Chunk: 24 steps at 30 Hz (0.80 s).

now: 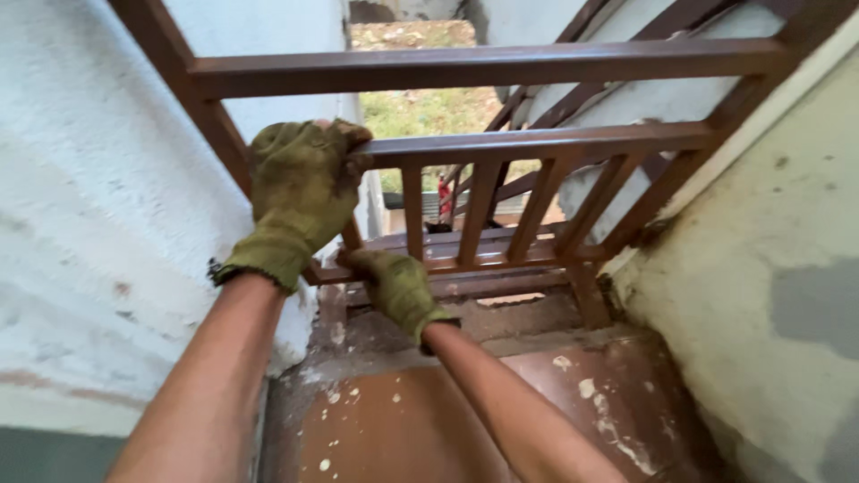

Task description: The person uses a cloth to wipe the horizontal bars of a metal railing on an outdoor staircase. The person systematically cleans the railing sections, moving from one bar to the next while holding onto the structure for support.

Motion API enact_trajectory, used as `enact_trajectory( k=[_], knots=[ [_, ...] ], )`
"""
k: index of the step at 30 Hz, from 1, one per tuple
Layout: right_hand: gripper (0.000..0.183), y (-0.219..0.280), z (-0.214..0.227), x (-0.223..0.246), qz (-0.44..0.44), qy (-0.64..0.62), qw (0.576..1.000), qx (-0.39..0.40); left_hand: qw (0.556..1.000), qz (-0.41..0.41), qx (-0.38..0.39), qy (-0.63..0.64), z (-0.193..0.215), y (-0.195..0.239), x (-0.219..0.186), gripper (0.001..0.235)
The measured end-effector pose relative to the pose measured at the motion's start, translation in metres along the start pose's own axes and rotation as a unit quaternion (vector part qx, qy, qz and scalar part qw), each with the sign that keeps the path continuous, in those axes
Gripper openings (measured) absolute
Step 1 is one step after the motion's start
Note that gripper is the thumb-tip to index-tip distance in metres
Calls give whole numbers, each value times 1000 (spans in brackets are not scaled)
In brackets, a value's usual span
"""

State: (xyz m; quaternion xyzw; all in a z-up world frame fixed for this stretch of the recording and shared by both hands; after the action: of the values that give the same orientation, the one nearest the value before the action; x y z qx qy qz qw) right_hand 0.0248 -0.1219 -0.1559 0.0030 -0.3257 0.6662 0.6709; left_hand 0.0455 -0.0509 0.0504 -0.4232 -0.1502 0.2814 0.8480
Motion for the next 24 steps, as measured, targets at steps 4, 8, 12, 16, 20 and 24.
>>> enact_trajectory(
  k=[4, 8, 12, 16, 20, 24],
  knots=[
    [50, 5, -31, -5, -34, 64, 990, 121, 1000, 12, 12, -3, -1, -4, 0, 17],
    [58, 2, -21, -2, 35, -6, 999, 9, 1000, 14, 2, 17, 2, -3, 2, 16],
    [51, 6, -16, -2, 41, -56, 998, 10, 999, -10, -31, 9, 6, 0, -3, 16],
    [55, 12, -28, -11, -111, 29, 973, 202, 999, -15, -44, -6, 8, -1, -4, 15],
    [48, 5, 10, 4, 18, -64, 997, -29, 1000, 8, -27, 7, 6, -1, 4, 13],
    [43, 7, -10, -14, -32, -6, 999, 28, 999, -11, -40, 22, 7, -2, -3, 14]
  ],
)
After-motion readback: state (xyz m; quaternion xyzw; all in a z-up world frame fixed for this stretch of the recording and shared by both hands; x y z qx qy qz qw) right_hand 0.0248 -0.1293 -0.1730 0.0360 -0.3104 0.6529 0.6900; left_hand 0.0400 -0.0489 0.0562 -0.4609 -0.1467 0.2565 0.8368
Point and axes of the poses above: each hand's wrist, its own y-axis away from the middle knuckle, its own z-axis out of the back of the hand, x = y × z, the point moved 9 cm from there along -y, towards the middle knuckle, and after that the axes turned 9 degrees about -x, right-handed, at the moved point
